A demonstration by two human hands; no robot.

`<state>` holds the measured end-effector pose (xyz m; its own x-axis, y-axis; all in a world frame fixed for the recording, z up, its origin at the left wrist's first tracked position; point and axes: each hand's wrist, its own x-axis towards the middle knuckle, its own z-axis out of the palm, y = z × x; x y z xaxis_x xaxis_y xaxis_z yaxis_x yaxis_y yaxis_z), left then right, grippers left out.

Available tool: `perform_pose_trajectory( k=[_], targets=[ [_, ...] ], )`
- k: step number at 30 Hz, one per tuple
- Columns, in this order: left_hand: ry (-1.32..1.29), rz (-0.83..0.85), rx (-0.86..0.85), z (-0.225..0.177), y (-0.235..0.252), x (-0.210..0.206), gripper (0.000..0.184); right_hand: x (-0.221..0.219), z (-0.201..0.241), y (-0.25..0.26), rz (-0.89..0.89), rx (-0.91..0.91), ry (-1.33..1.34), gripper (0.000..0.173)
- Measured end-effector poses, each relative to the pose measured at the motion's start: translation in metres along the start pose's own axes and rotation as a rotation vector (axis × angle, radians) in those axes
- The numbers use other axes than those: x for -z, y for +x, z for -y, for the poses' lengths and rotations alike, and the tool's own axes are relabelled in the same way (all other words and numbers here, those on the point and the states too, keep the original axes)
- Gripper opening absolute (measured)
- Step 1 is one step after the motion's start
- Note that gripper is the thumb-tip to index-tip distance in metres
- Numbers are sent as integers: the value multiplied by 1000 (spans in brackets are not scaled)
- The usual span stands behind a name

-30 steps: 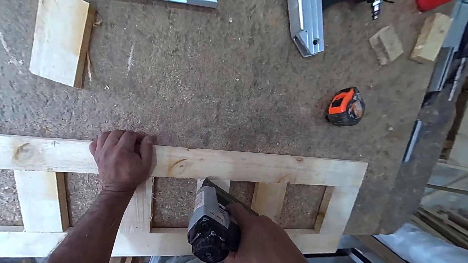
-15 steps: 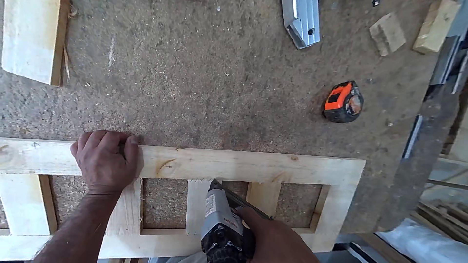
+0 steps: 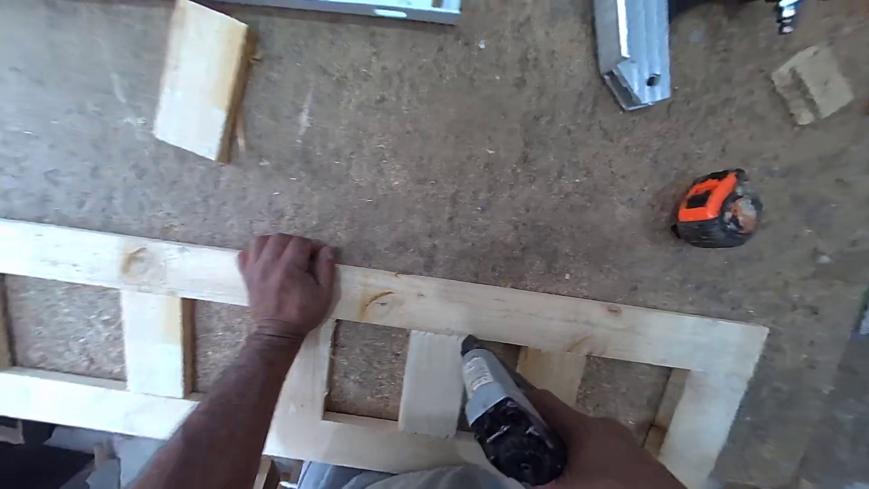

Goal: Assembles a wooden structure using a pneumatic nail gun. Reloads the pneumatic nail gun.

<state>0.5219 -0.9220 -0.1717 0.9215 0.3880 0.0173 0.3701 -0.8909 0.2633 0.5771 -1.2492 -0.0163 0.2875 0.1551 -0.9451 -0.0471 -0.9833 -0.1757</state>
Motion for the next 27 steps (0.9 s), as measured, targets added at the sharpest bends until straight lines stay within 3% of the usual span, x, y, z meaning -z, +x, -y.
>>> perform_pose_trajectory(
  k=[2,4,6,8,12,16,27],
  targets=[
    [-72,5,-23,0,-1,3,45,-3,17,-11,-24,45,-18,73],
    [-301,-37,-37,7,-2,9,45,-9,53,-24,-40,102,-14,67],
    [-626,-63,12,20,-2,18,38,-19,100,-30,1,124,-2,64],
    [-749,-84,35,41,3,36,30,-33,146,-25,64,118,-3,68],
    [-429,-83,-48,106,33,70,32,-56,208,2,69,123,-67,69],
    [-143,-15,-71,157,42,55,38,-59,228,14,86,79,-101,69],
    [-81,61,-84,151,48,48,45,-50,235,26,145,21,-64,64]
  ],
)
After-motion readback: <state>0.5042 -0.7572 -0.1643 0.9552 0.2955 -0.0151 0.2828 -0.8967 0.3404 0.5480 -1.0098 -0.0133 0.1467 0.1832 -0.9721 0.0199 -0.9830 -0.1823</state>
